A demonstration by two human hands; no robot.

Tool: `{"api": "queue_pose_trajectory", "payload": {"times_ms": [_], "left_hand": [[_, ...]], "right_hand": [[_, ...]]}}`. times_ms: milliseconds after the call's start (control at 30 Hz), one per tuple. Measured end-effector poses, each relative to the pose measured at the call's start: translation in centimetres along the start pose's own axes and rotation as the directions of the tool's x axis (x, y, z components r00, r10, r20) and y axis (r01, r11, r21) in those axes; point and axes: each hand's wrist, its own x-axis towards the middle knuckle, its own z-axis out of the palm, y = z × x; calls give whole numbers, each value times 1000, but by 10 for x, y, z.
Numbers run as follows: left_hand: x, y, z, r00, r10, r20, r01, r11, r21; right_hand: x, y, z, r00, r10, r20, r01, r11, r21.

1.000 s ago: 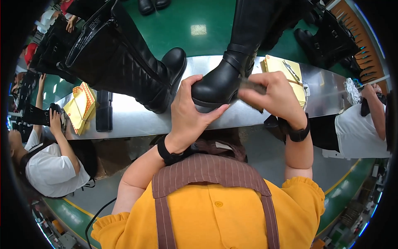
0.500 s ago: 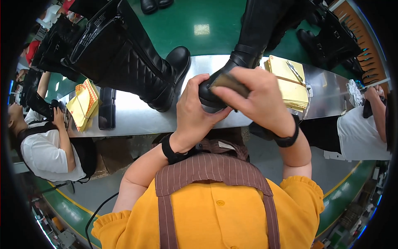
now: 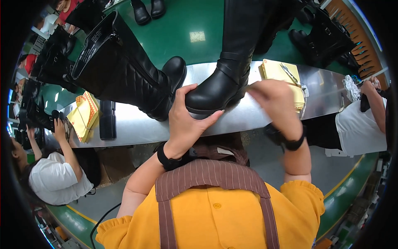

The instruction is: Inspecting black leather boots on a manufacturing conveyor line, checking zippers, stitching, and soles.

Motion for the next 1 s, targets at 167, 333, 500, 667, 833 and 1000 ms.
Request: {"api": "queue_pose_trajectory", "payload": {"times_ms": [167, 333, 500, 667, 833, 1000], "left_hand": [[7, -20, -12, 997, 73, -7, -72, 995, 74], [2, -33, -12, 989, -126, 79, 142, 956, -257], [2, -36, -10, 979, -187, 82, 204, 897, -392], [-4, -27, -11, 953, -250, 169, 302, 779, -550], [-16, -21, -26, 951, -197, 240, 306, 728, -614], [-23, -25, -51, 874, -266, 406, 467, 691, -552]], "right_hand": [[-44, 212, -79, 724, 518, -455, -674, 671, -309], [-93, 348, -65, 655, 739, -157, -730, 564, -386], [-88, 307, -66, 786, 446, -427, -612, 469, -636], [-21, 171, -51, 917, 392, 75, -393, 856, 335], [-4, 76, 8, 897, 137, 420, -421, 553, 719], [0, 12, 28, 752, 408, 517, -581, 41, 813]]}}
